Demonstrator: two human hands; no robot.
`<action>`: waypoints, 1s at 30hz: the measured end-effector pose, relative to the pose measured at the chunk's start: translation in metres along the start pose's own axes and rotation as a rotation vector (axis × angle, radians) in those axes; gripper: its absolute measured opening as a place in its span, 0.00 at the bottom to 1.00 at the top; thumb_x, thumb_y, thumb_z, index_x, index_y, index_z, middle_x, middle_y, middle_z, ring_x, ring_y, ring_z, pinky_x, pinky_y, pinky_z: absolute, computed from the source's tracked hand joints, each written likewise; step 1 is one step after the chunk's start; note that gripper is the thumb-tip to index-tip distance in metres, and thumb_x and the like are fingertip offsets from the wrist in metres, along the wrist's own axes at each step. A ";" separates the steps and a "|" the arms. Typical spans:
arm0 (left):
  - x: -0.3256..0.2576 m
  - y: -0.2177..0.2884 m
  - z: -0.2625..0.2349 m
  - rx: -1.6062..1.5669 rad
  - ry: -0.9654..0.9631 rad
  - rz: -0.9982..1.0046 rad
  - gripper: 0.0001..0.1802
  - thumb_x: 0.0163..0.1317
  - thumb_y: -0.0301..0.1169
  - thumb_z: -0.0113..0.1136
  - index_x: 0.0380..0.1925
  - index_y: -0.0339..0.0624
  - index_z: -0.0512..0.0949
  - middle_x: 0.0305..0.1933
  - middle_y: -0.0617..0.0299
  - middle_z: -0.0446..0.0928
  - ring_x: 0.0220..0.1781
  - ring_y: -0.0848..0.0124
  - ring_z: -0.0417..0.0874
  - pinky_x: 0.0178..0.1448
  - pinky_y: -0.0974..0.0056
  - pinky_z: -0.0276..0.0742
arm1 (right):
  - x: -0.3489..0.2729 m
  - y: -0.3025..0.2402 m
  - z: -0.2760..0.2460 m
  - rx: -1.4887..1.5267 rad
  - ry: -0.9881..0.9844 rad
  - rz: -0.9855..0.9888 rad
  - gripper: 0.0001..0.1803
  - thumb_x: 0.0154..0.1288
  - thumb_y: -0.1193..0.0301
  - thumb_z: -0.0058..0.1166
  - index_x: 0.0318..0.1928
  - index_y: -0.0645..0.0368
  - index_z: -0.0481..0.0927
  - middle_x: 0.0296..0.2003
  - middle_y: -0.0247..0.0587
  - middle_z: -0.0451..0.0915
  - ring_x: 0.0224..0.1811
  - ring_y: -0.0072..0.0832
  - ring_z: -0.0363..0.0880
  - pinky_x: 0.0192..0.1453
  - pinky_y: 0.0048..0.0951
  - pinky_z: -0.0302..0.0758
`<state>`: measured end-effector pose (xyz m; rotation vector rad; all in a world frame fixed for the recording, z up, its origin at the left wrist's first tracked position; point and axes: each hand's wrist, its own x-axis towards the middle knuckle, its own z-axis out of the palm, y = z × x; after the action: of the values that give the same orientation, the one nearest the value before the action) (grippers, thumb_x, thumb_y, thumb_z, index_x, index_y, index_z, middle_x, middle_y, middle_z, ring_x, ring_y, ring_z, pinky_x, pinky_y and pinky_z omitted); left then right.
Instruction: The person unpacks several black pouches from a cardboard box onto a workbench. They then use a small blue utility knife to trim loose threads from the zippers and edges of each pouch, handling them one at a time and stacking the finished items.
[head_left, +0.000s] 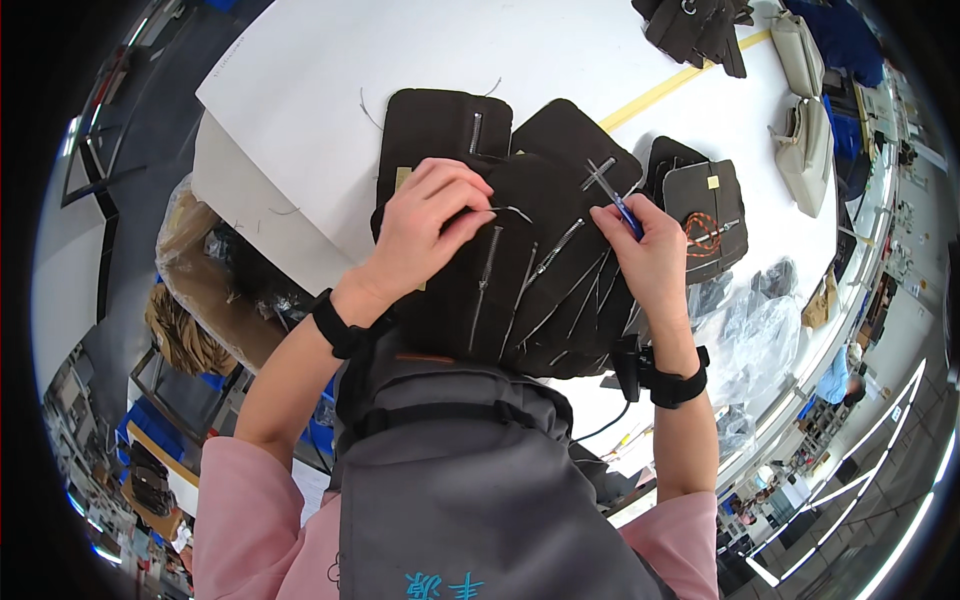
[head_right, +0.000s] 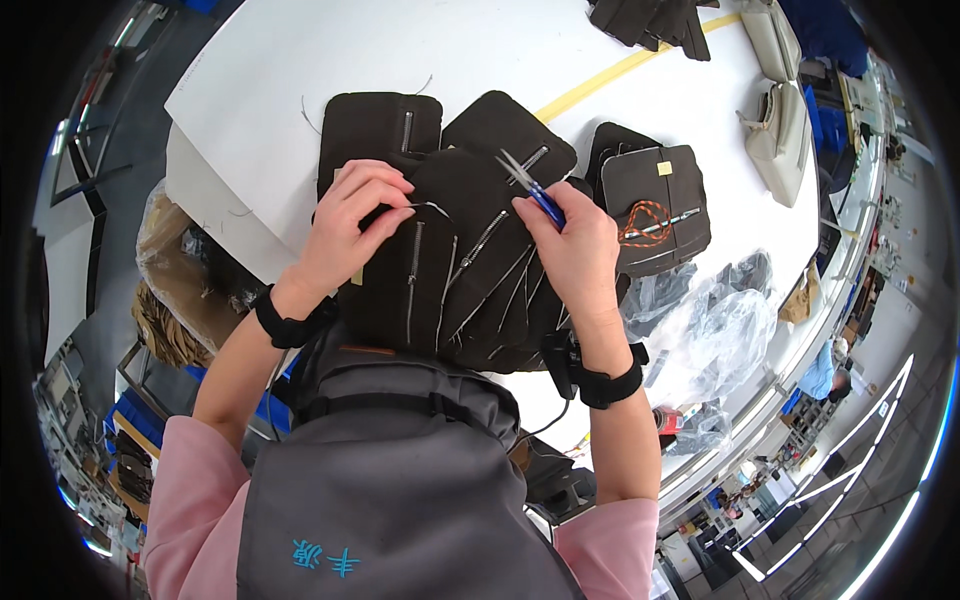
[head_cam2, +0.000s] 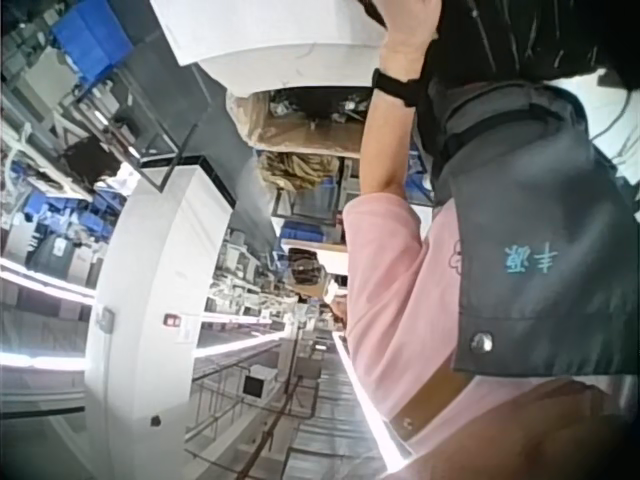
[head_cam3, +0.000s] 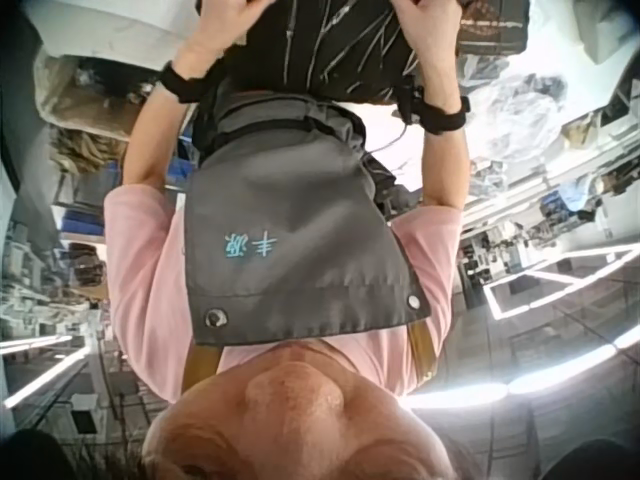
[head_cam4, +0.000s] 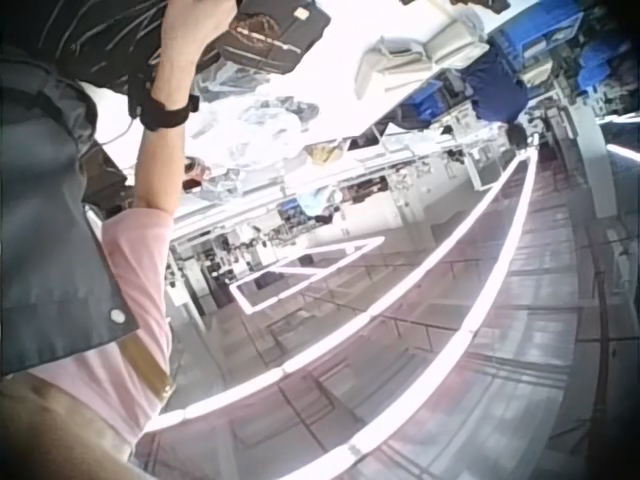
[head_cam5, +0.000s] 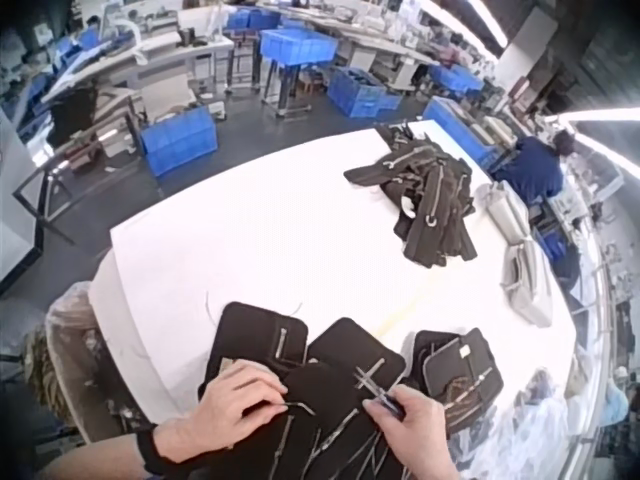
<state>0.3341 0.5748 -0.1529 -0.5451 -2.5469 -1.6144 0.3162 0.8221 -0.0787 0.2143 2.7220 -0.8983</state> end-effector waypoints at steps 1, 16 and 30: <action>0.004 0.005 0.003 -0.026 0.000 0.028 0.09 0.51 0.21 0.68 0.30 0.39 0.77 0.41 0.62 0.79 0.49 0.61 0.77 0.50 0.61 0.74 | -0.001 -0.002 0.003 -0.011 -0.006 -0.032 0.15 0.61 0.61 0.63 0.29 0.61 0.79 0.18 0.43 0.74 0.19 0.35 0.72 0.29 0.33 0.69; 0.011 0.022 0.011 -0.050 0.036 -0.255 0.09 0.57 0.24 0.65 0.39 0.41 0.80 0.37 0.63 0.76 0.32 0.73 0.76 0.36 0.68 0.73 | -0.024 -0.024 -0.005 0.019 -0.009 -0.121 0.14 0.63 0.63 0.62 0.43 0.57 0.78 0.28 0.38 0.80 0.27 0.32 0.81 0.31 0.29 0.74; 0.037 0.000 0.026 -0.165 -0.282 -0.404 0.08 0.59 0.32 0.66 0.30 0.40 0.79 0.27 0.66 0.73 0.23 0.77 0.70 0.29 0.69 0.67 | -0.030 -0.014 0.012 -0.104 0.027 -0.287 0.10 0.53 0.67 0.69 0.37 0.54 0.85 0.28 0.33 0.78 0.25 0.29 0.77 0.28 0.28 0.72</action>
<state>0.3027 0.6068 -0.1549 -0.2975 -2.8920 -2.0213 0.3444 0.8021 -0.0711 -0.1918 2.8614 -0.8247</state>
